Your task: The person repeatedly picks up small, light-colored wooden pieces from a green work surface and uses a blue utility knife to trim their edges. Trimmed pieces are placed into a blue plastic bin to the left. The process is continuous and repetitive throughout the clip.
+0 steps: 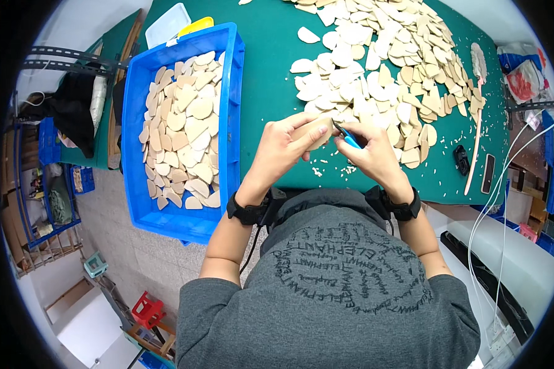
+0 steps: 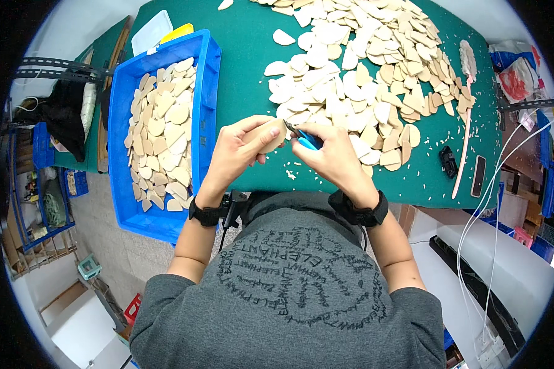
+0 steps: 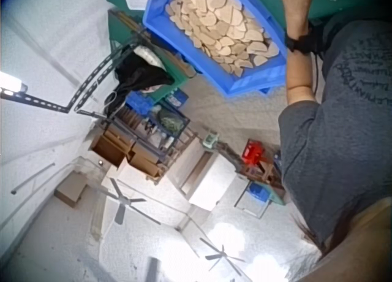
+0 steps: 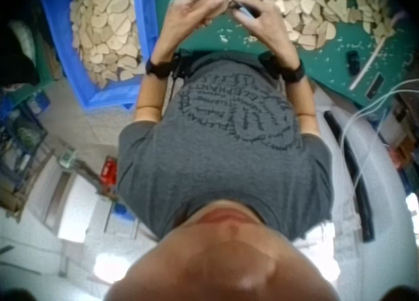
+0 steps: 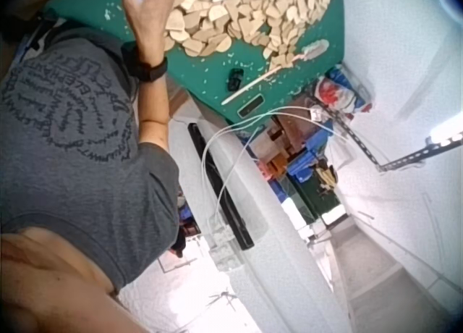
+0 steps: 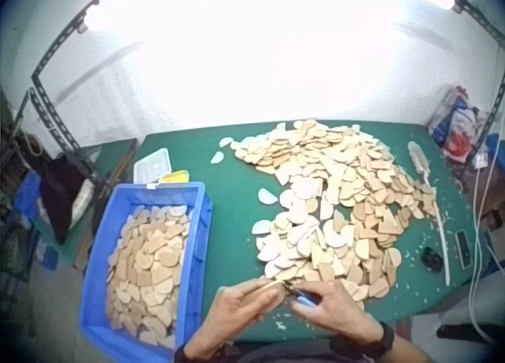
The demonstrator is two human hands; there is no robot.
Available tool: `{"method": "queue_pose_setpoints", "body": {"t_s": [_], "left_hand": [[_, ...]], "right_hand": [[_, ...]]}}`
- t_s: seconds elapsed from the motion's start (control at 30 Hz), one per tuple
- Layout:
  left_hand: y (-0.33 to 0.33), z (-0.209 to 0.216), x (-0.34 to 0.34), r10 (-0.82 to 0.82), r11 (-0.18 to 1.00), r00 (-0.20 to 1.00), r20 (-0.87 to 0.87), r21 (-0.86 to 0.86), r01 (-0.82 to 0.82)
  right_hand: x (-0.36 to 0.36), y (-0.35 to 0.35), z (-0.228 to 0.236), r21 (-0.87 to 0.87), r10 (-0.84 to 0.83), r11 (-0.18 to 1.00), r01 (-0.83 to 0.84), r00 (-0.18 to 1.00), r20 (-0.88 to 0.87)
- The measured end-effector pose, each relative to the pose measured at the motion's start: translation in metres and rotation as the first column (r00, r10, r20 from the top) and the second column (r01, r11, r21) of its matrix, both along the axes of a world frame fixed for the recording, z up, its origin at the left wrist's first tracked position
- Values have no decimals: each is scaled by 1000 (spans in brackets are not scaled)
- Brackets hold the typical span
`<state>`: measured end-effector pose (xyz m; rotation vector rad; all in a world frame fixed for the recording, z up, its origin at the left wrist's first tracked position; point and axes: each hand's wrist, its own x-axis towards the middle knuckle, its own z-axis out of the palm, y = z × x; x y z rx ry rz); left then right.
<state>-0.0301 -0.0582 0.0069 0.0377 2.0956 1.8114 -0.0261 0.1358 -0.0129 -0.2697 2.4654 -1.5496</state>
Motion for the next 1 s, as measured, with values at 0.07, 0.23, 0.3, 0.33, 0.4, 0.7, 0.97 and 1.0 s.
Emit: {"method": "queue_pose_setpoints", "body": {"t_s": [0.07, 0.23, 0.3, 0.33, 0.4, 0.7, 0.97, 1.0], "left_hand": [[2, 0, 1, 3, 1000, 1000, -15, -13, -3], [2, -5, 2, 5, 1000, 1000, 4, -18, -5], [1, -7, 2, 2, 1000, 999, 42, 0, -2], [-1, -8, 2, 2, 1000, 998, 61, 8, -2], [-5, -8, 4, 34, 999, 996, 82, 35, -37], [-125, -57, -26, 330, 479, 598, -730, -417, -773], [7, -194, -101, 130, 755, 957, -260, -600, -266], [14, -194, -107, 119, 790, 977, -178, -579, -202]], "right_hand": [[0, 2, -1, 7, 1, 1000, -1, 1000, -11], [2, 1, -3, -55, -43, 997, 47, 996, 84], [3, 1, -10, -109, -40, 993, 52, 993, 113], [3, 0, -12, -136, -36, 989, 53, 991, 127], [1, 1, -13, -139, -67, 987, 83, 991, 116], [3, 30, -17, -177, -201, 954, 244, 953, 228], [9, 41, -19, -95, -252, 954, 284, 934, 254], [10, 42, -17, -92, -260, 953, 289, 935, 242]]}}
